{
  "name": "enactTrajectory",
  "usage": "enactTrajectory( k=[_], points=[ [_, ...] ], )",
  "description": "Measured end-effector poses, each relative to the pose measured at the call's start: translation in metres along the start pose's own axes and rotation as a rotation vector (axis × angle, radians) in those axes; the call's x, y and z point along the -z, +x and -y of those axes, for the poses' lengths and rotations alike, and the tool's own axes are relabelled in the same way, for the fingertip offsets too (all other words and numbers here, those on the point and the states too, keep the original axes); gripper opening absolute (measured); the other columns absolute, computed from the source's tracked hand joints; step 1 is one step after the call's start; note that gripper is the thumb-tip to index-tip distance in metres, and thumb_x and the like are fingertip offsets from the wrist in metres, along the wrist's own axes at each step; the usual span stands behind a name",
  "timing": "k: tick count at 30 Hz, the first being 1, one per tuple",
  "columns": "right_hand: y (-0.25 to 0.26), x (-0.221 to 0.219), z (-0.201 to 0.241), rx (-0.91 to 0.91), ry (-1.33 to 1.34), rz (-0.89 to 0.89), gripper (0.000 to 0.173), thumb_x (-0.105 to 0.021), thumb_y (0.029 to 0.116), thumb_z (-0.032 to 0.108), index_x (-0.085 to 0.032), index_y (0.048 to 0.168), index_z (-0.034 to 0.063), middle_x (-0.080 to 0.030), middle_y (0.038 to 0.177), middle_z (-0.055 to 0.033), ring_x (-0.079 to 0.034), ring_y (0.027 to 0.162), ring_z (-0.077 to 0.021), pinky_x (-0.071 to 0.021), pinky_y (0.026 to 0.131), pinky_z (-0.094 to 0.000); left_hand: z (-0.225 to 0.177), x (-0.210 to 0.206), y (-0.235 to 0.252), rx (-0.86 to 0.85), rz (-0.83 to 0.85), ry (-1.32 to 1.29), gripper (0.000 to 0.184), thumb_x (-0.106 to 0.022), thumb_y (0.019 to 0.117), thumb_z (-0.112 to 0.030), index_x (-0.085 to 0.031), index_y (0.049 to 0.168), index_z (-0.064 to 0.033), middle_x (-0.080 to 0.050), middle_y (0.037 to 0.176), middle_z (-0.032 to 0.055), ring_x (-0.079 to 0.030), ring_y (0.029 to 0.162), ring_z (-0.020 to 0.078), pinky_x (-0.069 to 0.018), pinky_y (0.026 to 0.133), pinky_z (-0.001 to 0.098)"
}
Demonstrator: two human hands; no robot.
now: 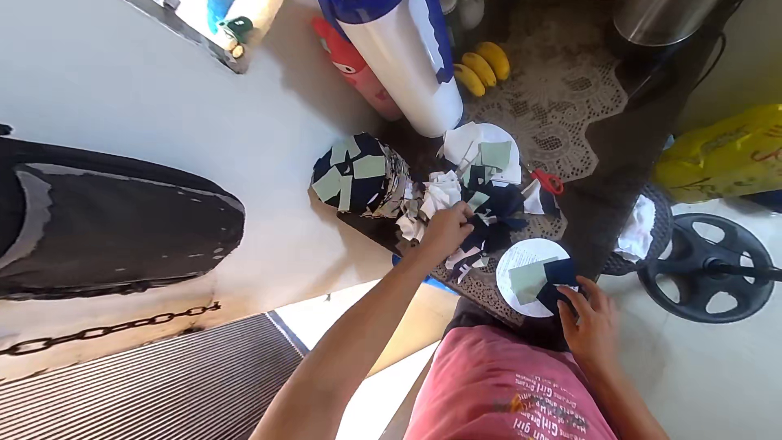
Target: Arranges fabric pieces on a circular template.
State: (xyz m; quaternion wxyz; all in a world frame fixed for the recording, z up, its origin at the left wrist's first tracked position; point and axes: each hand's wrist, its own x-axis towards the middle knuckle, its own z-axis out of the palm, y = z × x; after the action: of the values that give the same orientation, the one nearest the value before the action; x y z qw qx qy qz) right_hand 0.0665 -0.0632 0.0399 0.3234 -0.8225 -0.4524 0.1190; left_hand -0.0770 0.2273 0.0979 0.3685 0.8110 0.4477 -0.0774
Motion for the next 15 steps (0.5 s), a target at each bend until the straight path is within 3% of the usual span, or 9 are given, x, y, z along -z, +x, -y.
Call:
enactTrajectory(
  k=[2, 3, 5, 10, 15],
  points=[
    [0.0, -0.001, 0.002, 0.008, -0.007, 0.003, 0.025, -0.06, 0.0917, 0.014, -0.078, 0.107, 0.0062, -0.064, 0.128, -0.0279, -0.062, 0.109, -0.0521, -0.0476, 0.084, -0.0653, 0.003, -0.011, -0.006, -0.102, -0.081, 0.229, 0.033, -0.064, 0.0983, -0.008, -0.061, 0.13, 0.0002, -0.065, 0.126, 0.0224, -0.064, 0.117, 0.041, -0.051, 0.099, 0.0592],
    [0.0, -0.001, 0.002, 0.007, -0.009, 0.003, 0.025, -0.061, 0.0917, 0.014, -0.078, 0.107, 0.0062, -0.064, 0.128, -0.0278, -0.062, 0.109, -0.0523, -0.0477, 0.084, -0.0653, 0.005, -0.018, -0.009, -0.182, -0.157, 0.285, 0.029, -0.064, 0.098, -0.008, -0.064, 0.126, 0.002, -0.064, 0.127, 0.0238, -0.062, 0.12, 0.0426, -0.0498, 0.101, 0.0579],
    [-0.001, -0.001, 0.003, 0.012, -0.017, 0.004, 0.024, -0.06, 0.0919, 0.014, -0.078, 0.107, 0.0068, -0.064, 0.129, -0.0268, -0.062, 0.11, -0.0515, -0.0479, 0.084, -0.0642, 0.007, -0.03, -0.016, -0.301, -0.276, 0.31, 0.02, -0.06, 0.098, -0.004, -0.07, 0.113, 0.0043, -0.068, 0.117, 0.0248, -0.066, 0.112, 0.0432, -0.0536, 0.095, 0.0559],
    [-0.003, -0.002, 0.006, 0.02, -0.023, -0.004, 0.025, -0.06, 0.0922, 0.015, -0.078, 0.107, 0.0079, -0.065, 0.129, -0.0262, -0.062, 0.111, -0.0511, -0.0483, 0.084, -0.0642, -0.02, -0.027, -0.021, -0.022, -0.013, 0.269, 0.026, -0.058, 0.1031, -0.015, -0.068, 0.118, 0.0038, -0.064, 0.125, 0.0221, -0.063, 0.119, 0.0372, -0.0499, 0.102, 0.052],
    [-0.008, -0.002, 0.007, 0.012, -0.018, -0.015, 0.025, -0.059, 0.0927, 0.016, -0.078, 0.107, 0.0077, -0.065, 0.129, -0.0265, -0.062, 0.11, -0.0503, -0.0484, 0.084, -0.0628, -0.034, -0.028, -0.015, 0.062, 0.102, 0.36, 0.034, -0.061, 0.1029, -0.022, -0.064, 0.124, 0.0044, -0.061, 0.131, 0.0235, -0.06, 0.124, 0.0397, -0.0487, 0.103, 0.0546]
  ],
)
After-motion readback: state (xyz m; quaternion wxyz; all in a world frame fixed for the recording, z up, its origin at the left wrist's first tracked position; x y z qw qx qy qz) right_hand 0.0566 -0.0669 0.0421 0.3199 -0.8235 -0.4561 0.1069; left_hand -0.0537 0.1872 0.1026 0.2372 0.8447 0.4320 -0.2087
